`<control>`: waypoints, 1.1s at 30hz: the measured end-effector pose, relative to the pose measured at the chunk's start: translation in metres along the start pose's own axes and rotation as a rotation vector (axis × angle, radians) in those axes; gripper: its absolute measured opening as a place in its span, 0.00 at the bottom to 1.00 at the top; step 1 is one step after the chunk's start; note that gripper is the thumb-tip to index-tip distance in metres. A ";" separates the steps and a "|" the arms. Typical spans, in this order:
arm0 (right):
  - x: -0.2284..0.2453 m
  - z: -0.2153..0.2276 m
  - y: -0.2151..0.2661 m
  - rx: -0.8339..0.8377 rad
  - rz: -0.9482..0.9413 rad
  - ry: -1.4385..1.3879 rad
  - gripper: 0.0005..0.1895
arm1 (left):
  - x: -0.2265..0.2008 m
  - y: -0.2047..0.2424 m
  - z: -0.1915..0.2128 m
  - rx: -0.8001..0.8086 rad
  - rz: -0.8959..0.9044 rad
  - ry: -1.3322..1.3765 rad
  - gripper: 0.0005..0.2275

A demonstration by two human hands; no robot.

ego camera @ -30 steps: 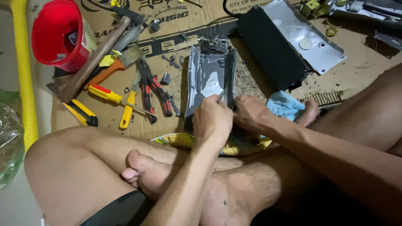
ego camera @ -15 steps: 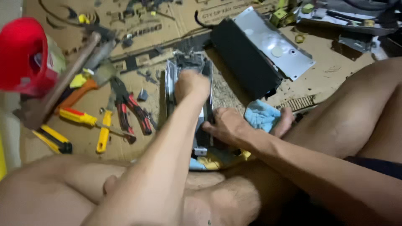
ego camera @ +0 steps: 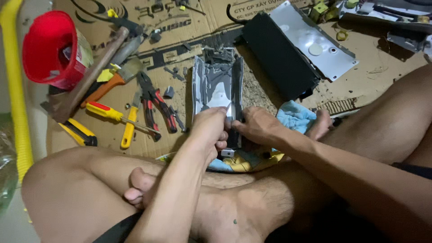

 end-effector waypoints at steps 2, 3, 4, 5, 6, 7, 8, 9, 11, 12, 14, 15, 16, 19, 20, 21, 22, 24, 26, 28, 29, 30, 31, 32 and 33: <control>0.005 0.001 0.007 0.009 0.006 0.041 0.28 | -0.002 0.001 -0.004 0.023 0.024 0.040 0.19; 0.009 0.002 0.010 0.018 0.022 0.081 0.29 | -0.003 0.001 -0.005 0.038 0.045 0.084 0.20; 0.003 -0.001 0.007 0.018 0.020 0.083 0.29 | 0.000 -0.010 -0.010 0.040 0.045 0.086 0.20; -0.001 -0.005 0.004 0.018 0.019 0.083 0.29 | 0.004 -0.021 -0.011 0.017 0.013 0.081 0.19; -0.004 -0.009 0.002 0.019 0.017 0.082 0.29 | 0.007 -0.032 -0.012 -0.005 -0.020 0.077 0.18; -0.001 -0.008 0.001 0.019 0.017 0.089 0.29 | 0.001 -0.054 -0.020 -0.003 -0.019 0.083 0.18; 0.001 -0.005 0.000 0.018 0.013 0.048 0.27 | -0.007 -0.075 -0.030 0.018 -0.049 0.119 0.15; -0.002 0.001 0.000 0.010 -0.004 0.005 0.25 | -0.017 -0.096 -0.046 0.051 -0.077 0.148 0.13; -0.004 -0.003 -0.003 0.006 -0.024 -0.021 0.25 | -0.027 -0.132 -0.055 0.086 -0.091 0.100 0.13; -0.004 -0.005 -0.005 0.007 -0.031 -0.051 0.24 | -0.033 -0.150 -0.061 0.106 -0.106 0.053 0.14; -0.005 0.005 0.002 0.001 -0.029 -0.061 0.24 | -0.031 -0.146 -0.062 0.067 -0.123 -0.009 0.12; 0.001 0.002 0.005 0.017 0.000 -0.058 0.25 | -0.023 -0.145 -0.050 0.000 -0.132 -0.048 0.11; 0.003 0.002 0.004 0.032 0.016 -0.053 0.25 | -0.020 -0.116 -0.037 -0.018 -0.125 -0.037 0.11; 0.001 0.004 0.001 0.000 0.028 -0.010 0.26 | -0.005 -0.044 -0.008 -0.059 -0.039 -0.099 0.12; -0.003 0.002 -0.002 0.027 -0.007 -0.020 0.26 | 0.005 -0.029 -0.004 0.008 0.005 -0.039 0.14; -0.006 -0.005 -0.002 0.066 -0.041 -0.028 0.27 | 0.020 -0.012 0.004 0.068 0.060 0.025 0.17; 0.001 -0.005 0.006 0.083 -0.032 -0.030 0.27 | 0.023 -0.006 0.009 0.053 0.071 0.029 0.17; 0.014 0.014 0.014 0.050 -0.008 0.051 0.28 | 0.016 0.004 0.007 0.122 0.107 0.158 0.19; 0.013 0.012 0.007 0.051 0.009 0.034 0.28 | 0.011 0.005 0.008 0.138 0.112 0.192 0.19; 0.009 0.009 0.013 0.055 -0.008 -0.008 0.28 | 0.014 0.003 0.003 0.168 0.140 0.191 0.19; 0.012 0.011 0.016 0.072 -0.007 0.009 0.28 | 0.012 -0.002 0.001 0.173 0.120 0.201 0.19; 0.016 0.013 0.019 0.089 -0.007 0.026 0.29 | 0.010 -0.007 0.000 0.178 0.100 0.211 0.19; 0.017 0.012 0.017 0.091 -0.004 0.028 0.29 | 0.004 -0.006 0.000 0.176 0.100 0.215 0.19; 0.017 0.012 0.016 0.084 -0.016 0.046 0.28 | -0.001 -0.006 0.000 0.176 0.107 0.204 0.19; 0.016 0.011 0.014 0.077 -0.034 0.060 0.28 | -0.007 -0.006 -0.001 0.179 0.117 0.188 0.19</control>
Point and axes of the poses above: each hand's wrist, its own y-axis away from the middle knuckle, its own z-axis out of the back of the hand, x = y × z, the point moved 5 cm from there along -y, towards the middle knuckle, and after that the axes turned 4 degrees about -x, right-handed, at the moved point
